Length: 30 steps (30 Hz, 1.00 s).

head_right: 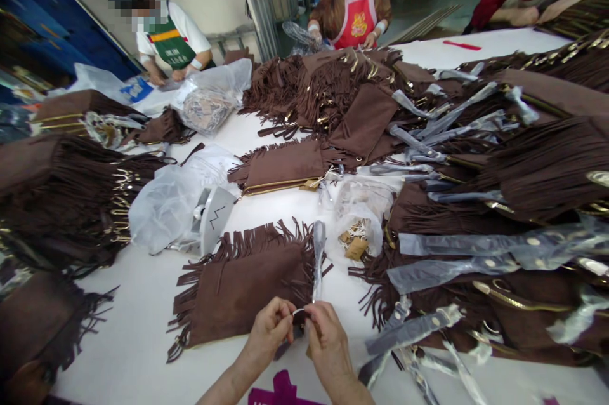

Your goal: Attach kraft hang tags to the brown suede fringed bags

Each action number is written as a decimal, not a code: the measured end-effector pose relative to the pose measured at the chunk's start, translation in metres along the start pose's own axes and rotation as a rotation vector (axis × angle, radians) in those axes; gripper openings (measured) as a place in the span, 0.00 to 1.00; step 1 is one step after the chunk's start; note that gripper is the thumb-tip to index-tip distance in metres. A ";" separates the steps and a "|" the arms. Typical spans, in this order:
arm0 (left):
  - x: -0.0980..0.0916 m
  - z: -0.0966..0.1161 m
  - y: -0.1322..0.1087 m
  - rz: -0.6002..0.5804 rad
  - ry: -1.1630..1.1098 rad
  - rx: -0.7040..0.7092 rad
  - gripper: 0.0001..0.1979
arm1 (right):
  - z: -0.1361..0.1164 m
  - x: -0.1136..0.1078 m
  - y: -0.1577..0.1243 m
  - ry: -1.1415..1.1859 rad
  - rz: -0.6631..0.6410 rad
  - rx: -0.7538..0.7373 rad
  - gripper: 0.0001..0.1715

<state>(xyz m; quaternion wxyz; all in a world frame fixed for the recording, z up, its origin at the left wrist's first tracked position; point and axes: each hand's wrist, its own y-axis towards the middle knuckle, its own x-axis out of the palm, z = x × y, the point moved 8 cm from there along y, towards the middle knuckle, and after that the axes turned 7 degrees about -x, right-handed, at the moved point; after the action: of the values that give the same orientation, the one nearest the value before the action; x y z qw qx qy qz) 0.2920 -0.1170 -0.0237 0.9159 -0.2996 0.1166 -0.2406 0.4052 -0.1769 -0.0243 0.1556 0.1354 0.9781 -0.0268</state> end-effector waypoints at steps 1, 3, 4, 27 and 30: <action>0.000 -0.002 0.000 -0.002 -0.025 -0.017 0.06 | -0.004 0.003 0.003 -0.025 -0.014 -0.037 0.13; 0.000 -0.003 0.000 0.018 -0.052 -0.039 0.07 | -0.009 0.007 0.007 -0.073 -0.023 -0.083 0.14; -0.001 -0.003 -0.001 0.031 -0.064 -0.050 0.07 | -0.011 0.009 0.009 -0.096 -0.028 -0.098 0.14; 0.001 -0.008 0.004 -0.003 -0.023 -0.029 0.18 | -0.005 0.005 0.007 -0.020 -0.002 0.002 0.11; 0.001 -0.001 0.004 0.066 0.059 0.020 0.05 | -0.003 0.005 0.005 -0.026 -0.007 0.023 0.11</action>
<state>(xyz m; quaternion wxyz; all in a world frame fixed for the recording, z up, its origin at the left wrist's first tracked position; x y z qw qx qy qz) 0.2941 -0.1149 -0.0273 0.9223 -0.2792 0.1512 -0.2202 0.4009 -0.1700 -0.0228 0.1667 0.1331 0.9761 -0.0404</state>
